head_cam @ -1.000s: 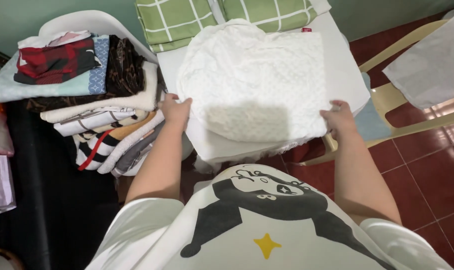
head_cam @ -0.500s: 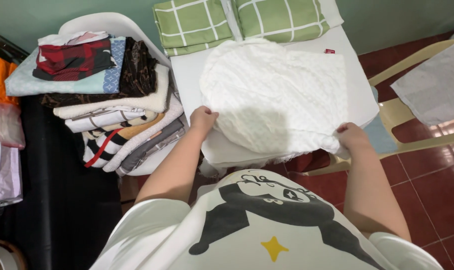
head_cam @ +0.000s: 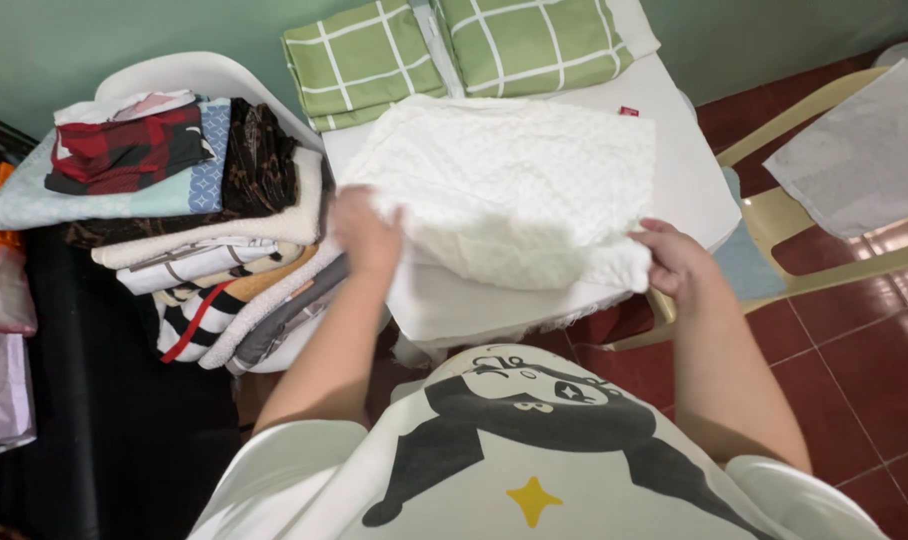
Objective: Folding clothes and linens on a table.
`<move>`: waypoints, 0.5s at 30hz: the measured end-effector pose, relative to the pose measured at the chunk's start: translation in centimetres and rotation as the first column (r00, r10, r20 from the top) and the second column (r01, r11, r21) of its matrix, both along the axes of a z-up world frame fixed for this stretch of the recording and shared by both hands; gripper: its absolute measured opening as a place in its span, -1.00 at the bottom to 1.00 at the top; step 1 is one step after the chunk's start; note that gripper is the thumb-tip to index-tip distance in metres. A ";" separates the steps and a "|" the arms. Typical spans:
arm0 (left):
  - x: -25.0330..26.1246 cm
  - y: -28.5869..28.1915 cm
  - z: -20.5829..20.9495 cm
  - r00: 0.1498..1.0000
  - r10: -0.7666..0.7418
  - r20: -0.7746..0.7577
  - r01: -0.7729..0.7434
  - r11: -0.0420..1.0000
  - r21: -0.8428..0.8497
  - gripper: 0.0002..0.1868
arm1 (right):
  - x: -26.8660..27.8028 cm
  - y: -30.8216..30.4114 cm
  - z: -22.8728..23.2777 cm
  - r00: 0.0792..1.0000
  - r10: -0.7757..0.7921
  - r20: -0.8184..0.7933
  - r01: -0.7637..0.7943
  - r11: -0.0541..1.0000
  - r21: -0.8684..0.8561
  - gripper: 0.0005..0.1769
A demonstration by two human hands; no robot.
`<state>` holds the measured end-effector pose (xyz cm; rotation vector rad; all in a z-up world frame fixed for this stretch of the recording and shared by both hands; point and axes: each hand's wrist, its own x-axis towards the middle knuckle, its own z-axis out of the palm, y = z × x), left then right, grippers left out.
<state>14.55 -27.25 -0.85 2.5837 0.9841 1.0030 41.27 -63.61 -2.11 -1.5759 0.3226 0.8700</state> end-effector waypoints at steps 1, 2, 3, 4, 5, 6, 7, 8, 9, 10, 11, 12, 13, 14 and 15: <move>1.3 -1.7 -0.4 1.000 0.000 0.005 0.000 1.000 0.001 -0.40 | 0.7 0.7 -0.9 1.000 0.000 0.005 0.000 1.000 0.001 -0.52; 2.7 -3.4 -0.8 0.951 -0.308 0.024 0.305 0.921 -0.242 -0.32 | 1.5 1.4 -1.7 1.000 -0.029 -0.007 0.029 0.974 0.225 -0.52; 3.6 -5.1 -1.2 0.812 -0.573 0.111 0.554 0.698 -0.454 -0.23 | 1.9 2.1 -2.8 0.998 -0.050 -0.031 0.058 0.898 0.436 -0.53; 3.8 -7.0 1.4 0.814 -0.571 0.110 0.552 0.700 -0.453 -0.23 | 1.3 3.5 -1.6 0.998 -0.048 -0.031 0.057 0.898 0.437 -0.53; 4.2 -8.9 4.1 0.742 -0.670 0.035 0.597 0.636 -0.490 -0.18 | 0.8 4.8 -0.3 0.995 -0.071 -0.064 0.095 0.810 0.578 -0.49; 4.6 -10.8 6.8 0.653 -0.757 -0.036 0.629 0.568 -0.531 -0.12 | 0.4 6.0 1.1 0.991 -0.086 -0.100 0.132 0.699 0.703 -0.45; 5.6 -10.8 5.0 0.651 -0.758 -0.037 0.631 0.568 -0.528 -0.12 | -1.7 7.1 4.8 0.991 -0.088 -0.099 0.132 0.697 0.705 -0.45; 6.5 -10.8 3.1 0.737 -0.675 -0.038 0.582 0.661 -0.474 -0.30 | -3.8 8.2 8.4 1.000 -0.003 -0.017 0.015 0.637 0.771 -0.37; 7.4 -10.7 1.3 0.815 -0.578 -0.031 0.515 0.748 -0.419 -0.46 | -5.8 9.3 12.1 0.994 0.078 0.072 -0.104 0.563 0.820 -0.29; 8.4 -10.1 0.5 0.816 -0.577 -0.031 0.514 0.750 -0.416 -0.46 | -5.8 9.5 11.4 0.994 0.080 0.075 -0.107 0.561 0.821 -0.29; 9.6 -9.3 -0.2 0.823 -0.565 0.049 0.531 0.737 -0.419 -0.67 | -5.5 9.6 10.8 0.983 0.009 0.185 -0.149 0.629 0.763 -0.20; 10.8 -8.6 -1.0 0.825 -0.550 0.129 0.548 0.723 -0.420 -0.80 | -5.3 9.8 10.2 0.953 -0.054 0.299 -0.179 0.695 0.697 -0.10; 10.8 -8.4 0.3 0.828 -0.546 0.130 0.545 0.728 -0.416 -0.80 | -5.9 10.1 10.4 0.952 -0.049 0.302 -0.185 0.691 0.699 -0.10; 10.7 -8.3 1.7 0.762 -0.593 0.260 0.616 0.540 -0.574 -0.66 | -6.4 10.5 10.6 0.967 -0.011 0.253 -0.166 0.729 0.664 -0.10; 10.8 -8.0 3.1 0.694 -0.601 0.398 0.662 0.314 -0.680 -0.44 | -7.0 10.9 10.8 0.979 0.025 0.204 -0.150 0.764 0.628 -0.09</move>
